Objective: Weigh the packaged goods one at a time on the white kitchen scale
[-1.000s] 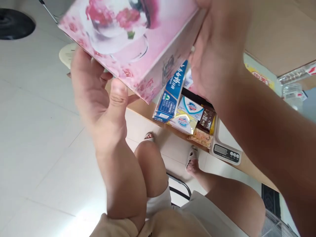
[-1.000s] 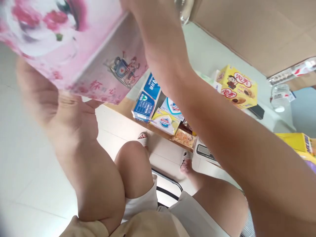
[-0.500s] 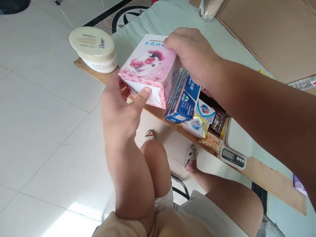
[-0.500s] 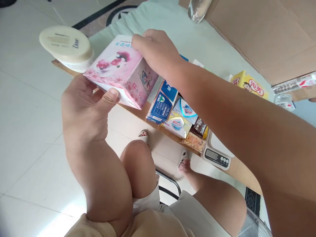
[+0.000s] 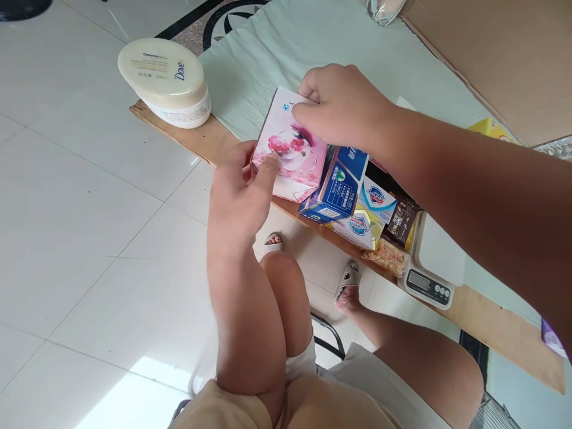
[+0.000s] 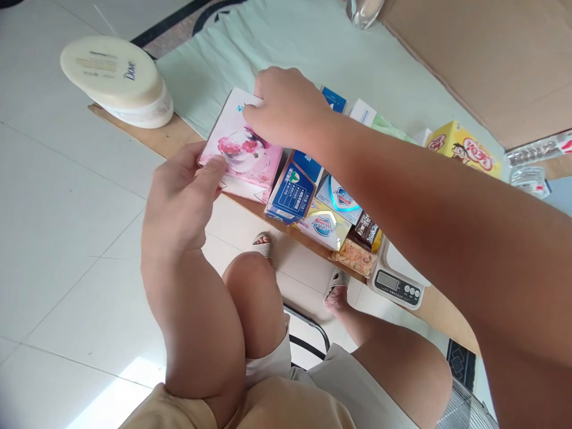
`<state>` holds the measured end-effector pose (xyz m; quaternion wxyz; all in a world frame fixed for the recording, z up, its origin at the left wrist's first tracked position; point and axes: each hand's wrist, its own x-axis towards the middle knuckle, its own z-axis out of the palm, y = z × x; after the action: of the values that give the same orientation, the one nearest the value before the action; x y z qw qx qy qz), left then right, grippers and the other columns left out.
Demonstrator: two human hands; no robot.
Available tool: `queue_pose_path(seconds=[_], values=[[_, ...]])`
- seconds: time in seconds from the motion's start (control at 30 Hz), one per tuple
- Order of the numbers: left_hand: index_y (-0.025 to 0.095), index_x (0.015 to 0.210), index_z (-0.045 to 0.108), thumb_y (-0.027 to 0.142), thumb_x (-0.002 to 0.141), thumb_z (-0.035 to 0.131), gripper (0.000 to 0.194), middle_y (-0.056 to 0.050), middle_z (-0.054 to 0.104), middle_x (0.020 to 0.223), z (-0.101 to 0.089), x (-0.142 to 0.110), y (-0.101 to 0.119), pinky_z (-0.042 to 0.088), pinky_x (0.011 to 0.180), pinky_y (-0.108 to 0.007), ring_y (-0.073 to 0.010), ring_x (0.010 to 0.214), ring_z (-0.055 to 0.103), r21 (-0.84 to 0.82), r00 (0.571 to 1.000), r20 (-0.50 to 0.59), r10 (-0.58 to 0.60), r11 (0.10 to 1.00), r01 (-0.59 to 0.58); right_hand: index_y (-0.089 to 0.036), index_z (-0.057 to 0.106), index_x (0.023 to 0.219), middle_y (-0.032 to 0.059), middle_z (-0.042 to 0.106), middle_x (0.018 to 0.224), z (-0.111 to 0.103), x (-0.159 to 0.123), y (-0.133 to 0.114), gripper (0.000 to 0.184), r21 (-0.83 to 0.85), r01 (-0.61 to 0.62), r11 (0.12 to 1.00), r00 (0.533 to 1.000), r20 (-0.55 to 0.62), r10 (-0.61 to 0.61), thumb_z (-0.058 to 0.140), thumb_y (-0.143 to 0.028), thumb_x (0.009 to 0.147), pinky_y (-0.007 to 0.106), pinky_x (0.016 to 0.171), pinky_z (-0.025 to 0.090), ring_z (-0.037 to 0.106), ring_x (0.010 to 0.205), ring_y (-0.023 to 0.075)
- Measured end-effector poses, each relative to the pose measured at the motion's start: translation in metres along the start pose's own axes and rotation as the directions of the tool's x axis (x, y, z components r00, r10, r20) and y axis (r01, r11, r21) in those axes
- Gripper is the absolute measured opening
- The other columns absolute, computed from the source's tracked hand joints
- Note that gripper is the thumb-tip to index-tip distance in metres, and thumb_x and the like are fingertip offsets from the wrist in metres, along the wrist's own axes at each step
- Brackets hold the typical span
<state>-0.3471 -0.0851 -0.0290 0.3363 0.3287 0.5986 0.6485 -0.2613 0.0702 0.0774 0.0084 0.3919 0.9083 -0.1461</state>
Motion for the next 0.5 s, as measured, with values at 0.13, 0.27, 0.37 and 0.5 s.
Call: queue_pose_path(seconds=[0.13, 0.27, 0.37, 0.5], values=[[0.027, 0.114, 0.074, 0.059, 0.092, 0.074, 0.039, -0.007, 0.079, 0.102, 0.001, 0.001, 0.000, 0.067, 0.091, -0.050, -0.0307, 0.103, 0.077, 0.022, 1.000, 0.013, -0.018, 1.000, 0.017, -0.006, 0.070, 0.122, 0.0109, 0.074, 0.114, 0.000, 0.000, 0.004, 0.042, -0.101, 0.004, 0.995, 1.000, -0.002, -0.005, 0.049, -0.030, 0.094, 0.058, 0.116, 0.048, 0.065, 0.130, 0.0337], [0.027, 0.107, 0.074, 0.043, 0.093, 0.074, 0.021, -0.004, 0.078, 0.098, 0.001, 0.002, 0.002, 0.066, 0.086, -0.046, -0.0286, 0.099, 0.076, 0.027, 0.999, -0.004, -0.032, 0.999, 0.032, -0.006, 0.070, 0.123, 0.0122, 0.074, 0.112, 0.000, -0.004, 0.007, 0.045, -0.118, 0.006, 0.993, 1.000, 0.001, -0.006, 0.046, -0.032, 0.095, 0.063, 0.112, 0.051, 0.067, 0.128, 0.0371], [0.026, 0.099, 0.073, 0.036, 0.092, 0.074, 0.013, -0.003, 0.076, 0.091, 0.004, 0.003, 0.002, 0.065, 0.079, -0.043, -0.0270, 0.092, 0.075, 0.030, 0.997, -0.050, -0.055, 0.998, 0.057, -0.006, 0.069, 0.124, 0.0140, 0.075, 0.115, 0.002, -0.005, 0.009, 0.045, -0.112, 0.017, 0.994, 1.000, 0.003, -0.017, 0.046, -0.031, 0.096, 0.063, 0.109, 0.052, 0.068, 0.126, 0.0389], [0.025, 0.101, 0.071, 0.047, 0.093, 0.074, 0.023, -0.003, 0.076, 0.091, 0.002, 0.004, 0.011, 0.065, 0.084, -0.045, -0.0276, 0.098, 0.075, 0.019, 0.999, -0.044, 0.026, 0.999, -0.026, -0.007, 0.067, 0.129, 0.0132, 0.075, 0.121, 0.003, -0.003, 0.010, 0.043, -0.093, 0.044, 0.995, 0.999, 0.012, -0.043, 0.049, -0.031, 0.099, 0.061, 0.112, 0.051, 0.067, 0.128, 0.0378]])
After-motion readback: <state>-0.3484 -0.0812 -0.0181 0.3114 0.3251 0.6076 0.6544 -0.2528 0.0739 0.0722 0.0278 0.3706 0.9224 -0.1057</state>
